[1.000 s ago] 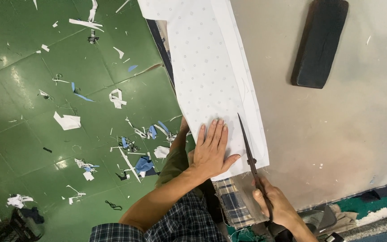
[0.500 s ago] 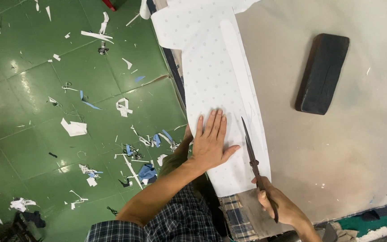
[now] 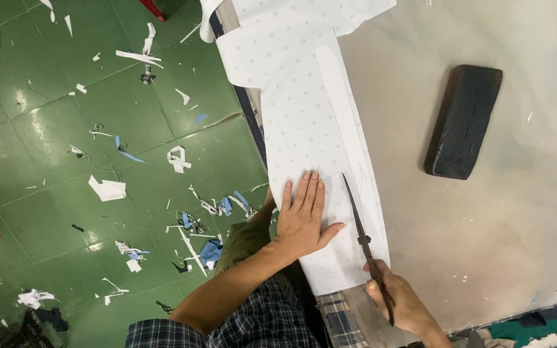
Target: The person cuts a large piece of white patterned fabric into strips using shears on a work table. After cutting, the person uses an iron to press the fabric pieces flat.
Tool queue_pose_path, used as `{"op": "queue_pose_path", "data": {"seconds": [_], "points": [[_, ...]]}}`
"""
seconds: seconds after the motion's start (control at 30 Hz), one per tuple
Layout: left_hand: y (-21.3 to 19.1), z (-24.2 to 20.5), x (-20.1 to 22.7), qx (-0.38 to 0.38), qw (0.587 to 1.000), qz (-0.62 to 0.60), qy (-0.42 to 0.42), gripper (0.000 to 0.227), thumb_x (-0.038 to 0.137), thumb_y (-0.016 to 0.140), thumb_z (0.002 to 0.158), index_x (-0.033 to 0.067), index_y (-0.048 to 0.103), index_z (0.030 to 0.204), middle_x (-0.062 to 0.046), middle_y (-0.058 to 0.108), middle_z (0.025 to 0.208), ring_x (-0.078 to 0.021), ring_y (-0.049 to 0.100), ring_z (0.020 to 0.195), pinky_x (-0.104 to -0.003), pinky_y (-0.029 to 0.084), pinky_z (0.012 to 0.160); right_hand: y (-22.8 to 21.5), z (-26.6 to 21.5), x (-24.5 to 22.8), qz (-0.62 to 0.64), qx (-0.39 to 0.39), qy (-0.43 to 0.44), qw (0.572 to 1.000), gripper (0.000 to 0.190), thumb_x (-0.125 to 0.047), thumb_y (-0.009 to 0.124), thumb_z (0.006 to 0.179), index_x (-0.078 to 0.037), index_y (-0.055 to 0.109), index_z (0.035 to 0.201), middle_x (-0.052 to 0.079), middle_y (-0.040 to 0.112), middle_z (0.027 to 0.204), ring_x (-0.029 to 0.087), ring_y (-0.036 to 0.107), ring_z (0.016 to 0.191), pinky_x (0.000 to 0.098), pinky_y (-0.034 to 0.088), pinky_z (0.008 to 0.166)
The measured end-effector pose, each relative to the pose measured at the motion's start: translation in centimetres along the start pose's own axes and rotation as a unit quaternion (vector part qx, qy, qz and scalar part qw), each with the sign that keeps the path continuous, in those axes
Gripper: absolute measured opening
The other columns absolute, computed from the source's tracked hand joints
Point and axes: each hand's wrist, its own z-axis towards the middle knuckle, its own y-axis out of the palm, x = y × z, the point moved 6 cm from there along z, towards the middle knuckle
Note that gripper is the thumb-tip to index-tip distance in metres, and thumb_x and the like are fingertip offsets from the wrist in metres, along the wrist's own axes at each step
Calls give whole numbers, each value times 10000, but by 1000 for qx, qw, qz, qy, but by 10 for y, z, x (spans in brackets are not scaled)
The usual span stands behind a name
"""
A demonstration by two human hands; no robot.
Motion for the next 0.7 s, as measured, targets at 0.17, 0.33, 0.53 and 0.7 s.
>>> {"op": "queue_pose_path", "data": {"seconds": [0.17, 0.33, 0.53, 0.7], "points": [[-2, 0, 0, 8, 1000, -3, 2, 923, 663, 360, 1016, -108, 374, 1523, -283, 325, 1619, -414, 267, 1536, -625, 176, 1251, -1, 0, 1, 2, -7, 24, 1000, 792, -796, 256, 723, -211, 562, 1161, -25, 530, 544, 130, 505, 475, 304, 424, 491], [2, 0, -1, -11, 1000, -1, -2, 953, 688, 336, 1014, -106, 348, 1540, -279, 270, 1641, -403, 212, 1555, -609, 131, 1265, -3, 1, 6, 13, -2, -6, 1000, 696, -754, 325, 795, -194, 563, 1130, -42, 492, 536, 121, 448, 436, 307, 391, 459], [-5, 0, -2, 35, 999, -24, 10, 922, 667, 381, 1021, -104, 361, 1525, -298, 318, 1613, -423, 279, 1533, -625, 181, 1255, -15, -14, -2, 89, -96, 49, 990, 765, -716, 326, 799, -211, 521, 1340, -6, 395, 723, 138, 464, 622, 284, 497, 586], [-12, 2, -2, 50, 998, -33, 8, 895, 649, 385, 1020, -115, 423, 1485, -309, 366, 1584, -435, 318, 1511, -631, 216, 1241, -25, 5, -37, 58, -79, 26, 995, 725, -704, 326, 812, -225, 495, 1330, 0, 459, 680, 148, 537, 607, 299, 501, 587]]}}
